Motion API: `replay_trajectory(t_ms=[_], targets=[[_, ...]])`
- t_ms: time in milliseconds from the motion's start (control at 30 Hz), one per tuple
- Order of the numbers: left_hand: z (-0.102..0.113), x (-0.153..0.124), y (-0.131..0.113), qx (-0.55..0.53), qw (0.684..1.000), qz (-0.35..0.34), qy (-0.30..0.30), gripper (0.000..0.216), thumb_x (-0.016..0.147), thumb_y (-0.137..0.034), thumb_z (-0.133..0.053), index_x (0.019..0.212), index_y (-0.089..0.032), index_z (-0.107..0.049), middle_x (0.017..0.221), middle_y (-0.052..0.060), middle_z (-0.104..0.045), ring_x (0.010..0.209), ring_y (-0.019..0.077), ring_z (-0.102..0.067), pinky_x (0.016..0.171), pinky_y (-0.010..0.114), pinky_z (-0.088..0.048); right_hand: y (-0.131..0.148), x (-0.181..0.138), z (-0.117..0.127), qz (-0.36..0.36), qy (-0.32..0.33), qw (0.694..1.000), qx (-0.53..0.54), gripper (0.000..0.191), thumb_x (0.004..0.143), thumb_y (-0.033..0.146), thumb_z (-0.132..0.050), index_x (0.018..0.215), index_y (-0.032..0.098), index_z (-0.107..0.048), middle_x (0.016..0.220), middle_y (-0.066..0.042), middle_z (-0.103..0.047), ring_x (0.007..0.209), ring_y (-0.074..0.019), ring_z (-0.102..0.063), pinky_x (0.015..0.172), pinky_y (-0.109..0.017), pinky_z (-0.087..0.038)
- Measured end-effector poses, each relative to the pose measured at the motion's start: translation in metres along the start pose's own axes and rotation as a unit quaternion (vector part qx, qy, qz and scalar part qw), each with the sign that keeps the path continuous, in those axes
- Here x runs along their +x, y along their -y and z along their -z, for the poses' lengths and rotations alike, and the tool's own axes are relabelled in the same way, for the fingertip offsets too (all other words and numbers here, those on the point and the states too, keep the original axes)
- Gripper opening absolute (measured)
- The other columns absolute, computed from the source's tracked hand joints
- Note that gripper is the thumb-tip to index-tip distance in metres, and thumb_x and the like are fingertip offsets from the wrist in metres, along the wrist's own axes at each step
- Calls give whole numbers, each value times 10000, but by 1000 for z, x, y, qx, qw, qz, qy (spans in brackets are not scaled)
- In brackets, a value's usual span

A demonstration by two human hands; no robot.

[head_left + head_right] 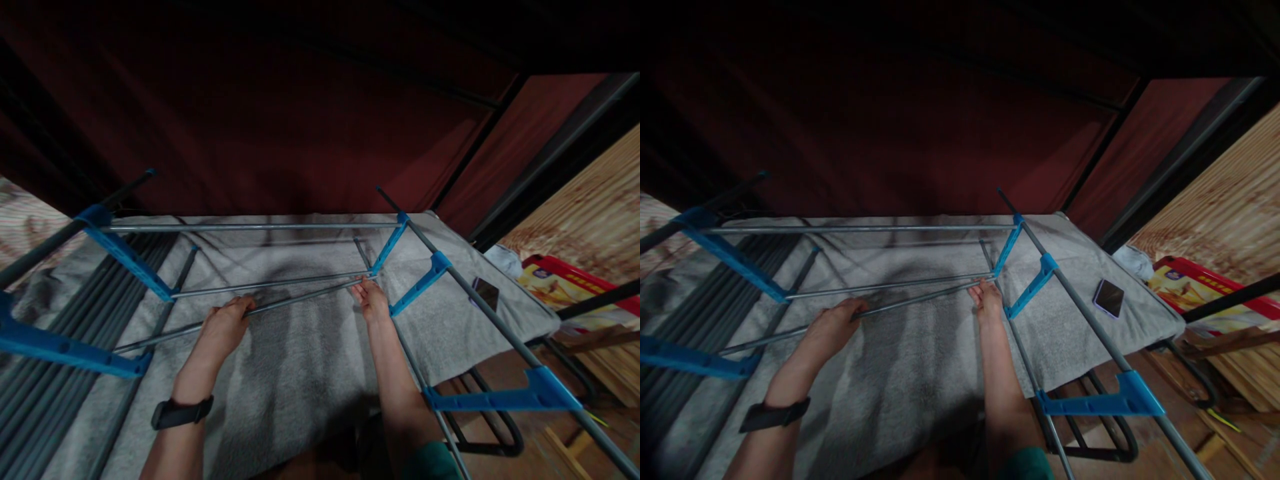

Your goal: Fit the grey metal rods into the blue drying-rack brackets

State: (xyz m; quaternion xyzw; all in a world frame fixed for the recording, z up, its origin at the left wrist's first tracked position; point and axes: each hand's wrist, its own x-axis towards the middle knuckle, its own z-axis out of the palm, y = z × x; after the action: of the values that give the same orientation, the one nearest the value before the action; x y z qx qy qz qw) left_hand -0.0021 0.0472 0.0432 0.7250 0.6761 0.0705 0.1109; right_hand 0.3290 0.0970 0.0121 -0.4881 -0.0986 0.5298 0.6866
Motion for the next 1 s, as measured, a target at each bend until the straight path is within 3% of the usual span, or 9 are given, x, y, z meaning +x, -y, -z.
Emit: replay_trajectory(t_ms=[500,767,1000], targets=[[9,-5,-3,88,994,64,2,337,906,-189,-373,1077,-193,-663,1081,131,-734,1052,321,-668,947,470,-402,0,23,18,13,-78,997,-10,148,843,181,-668,759,229,-556,588,80,-600,532,-77,-619,584,-198,-607],[8,-14,0,91,979,144,-112,306,912,-252,-424,1057,-157,-675,1086,189,-694,1100,373,-607,1058,580,-295,0,25,22,19,-70,997,-19,146,843,204,-658,754,228,-546,614,81,-623,552,-74,-648,622,-204,-602],[7,-21,0,53,966,189,-169,336,920,-356,-462,1070,-141,-673,1137,261,-644,1194,445,-514,1008,676,-308,1,20,20,2,-55,998,-5,127,881,154,-564,778,226,-578,667,66,-681,557,-68,-660,643,-206,-605]])
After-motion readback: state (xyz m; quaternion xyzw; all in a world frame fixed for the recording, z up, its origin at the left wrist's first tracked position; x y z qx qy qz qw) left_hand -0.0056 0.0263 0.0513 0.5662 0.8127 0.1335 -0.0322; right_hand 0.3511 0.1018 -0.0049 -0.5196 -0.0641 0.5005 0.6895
